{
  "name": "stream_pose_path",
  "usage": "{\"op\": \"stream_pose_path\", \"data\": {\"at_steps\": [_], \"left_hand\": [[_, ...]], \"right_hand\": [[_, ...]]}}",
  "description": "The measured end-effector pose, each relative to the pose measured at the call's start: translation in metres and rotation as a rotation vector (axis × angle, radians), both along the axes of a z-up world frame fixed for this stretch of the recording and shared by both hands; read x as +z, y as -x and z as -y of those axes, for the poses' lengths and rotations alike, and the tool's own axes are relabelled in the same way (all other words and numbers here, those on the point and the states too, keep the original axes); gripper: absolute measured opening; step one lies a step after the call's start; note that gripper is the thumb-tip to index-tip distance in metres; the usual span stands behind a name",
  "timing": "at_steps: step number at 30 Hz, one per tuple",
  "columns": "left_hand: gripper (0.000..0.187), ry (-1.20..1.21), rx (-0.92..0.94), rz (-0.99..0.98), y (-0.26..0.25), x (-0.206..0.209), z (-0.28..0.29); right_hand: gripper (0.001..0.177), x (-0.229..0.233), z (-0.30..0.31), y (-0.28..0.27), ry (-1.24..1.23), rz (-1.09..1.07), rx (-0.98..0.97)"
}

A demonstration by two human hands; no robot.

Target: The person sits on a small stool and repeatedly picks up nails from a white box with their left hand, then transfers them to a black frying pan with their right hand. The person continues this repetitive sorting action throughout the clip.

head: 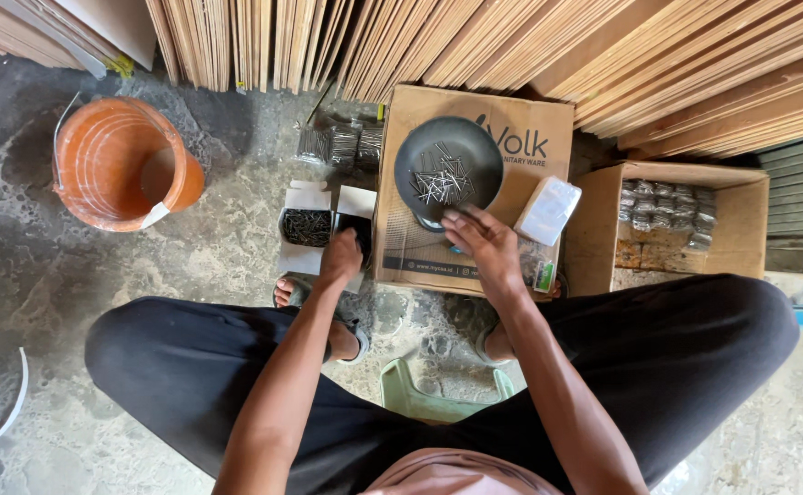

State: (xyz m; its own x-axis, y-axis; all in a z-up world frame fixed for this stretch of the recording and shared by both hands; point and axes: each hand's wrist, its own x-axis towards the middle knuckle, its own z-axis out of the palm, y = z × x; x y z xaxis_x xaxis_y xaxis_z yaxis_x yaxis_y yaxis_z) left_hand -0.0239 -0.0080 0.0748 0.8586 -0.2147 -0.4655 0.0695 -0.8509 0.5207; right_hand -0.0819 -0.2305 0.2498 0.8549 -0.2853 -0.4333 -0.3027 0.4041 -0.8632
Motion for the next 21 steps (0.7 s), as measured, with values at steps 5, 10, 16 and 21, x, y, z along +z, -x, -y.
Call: {"op": "stream_pose_path", "data": {"at_steps": [5,10,16,21], "left_hand": [[0.039,-0.129,-0.196,-0.044,-0.019,-0.097,-0.010],[0.060,-0.171,-0.336,-0.027,-0.016,-0.090,-0.004],[0.050,-0.181,-0.362,-0.097,-0.026,-0.147,-0.011],[0.047,-0.213,-0.388,-0.099,-0.033,-0.188,-0.013]], "right_hand": [[0.034,0.001,-0.012,0.006,-0.044,-0.006,0.072],[0.029,0.002,-0.021,0.012,-0.093,-0.033,0.161],[0.035,-0.012,-0.020,0.013,-0.149,-0.093,0.315],[0.035,-0.007,-0.016,0.009,-0.144,-0.101,0.364]]}}
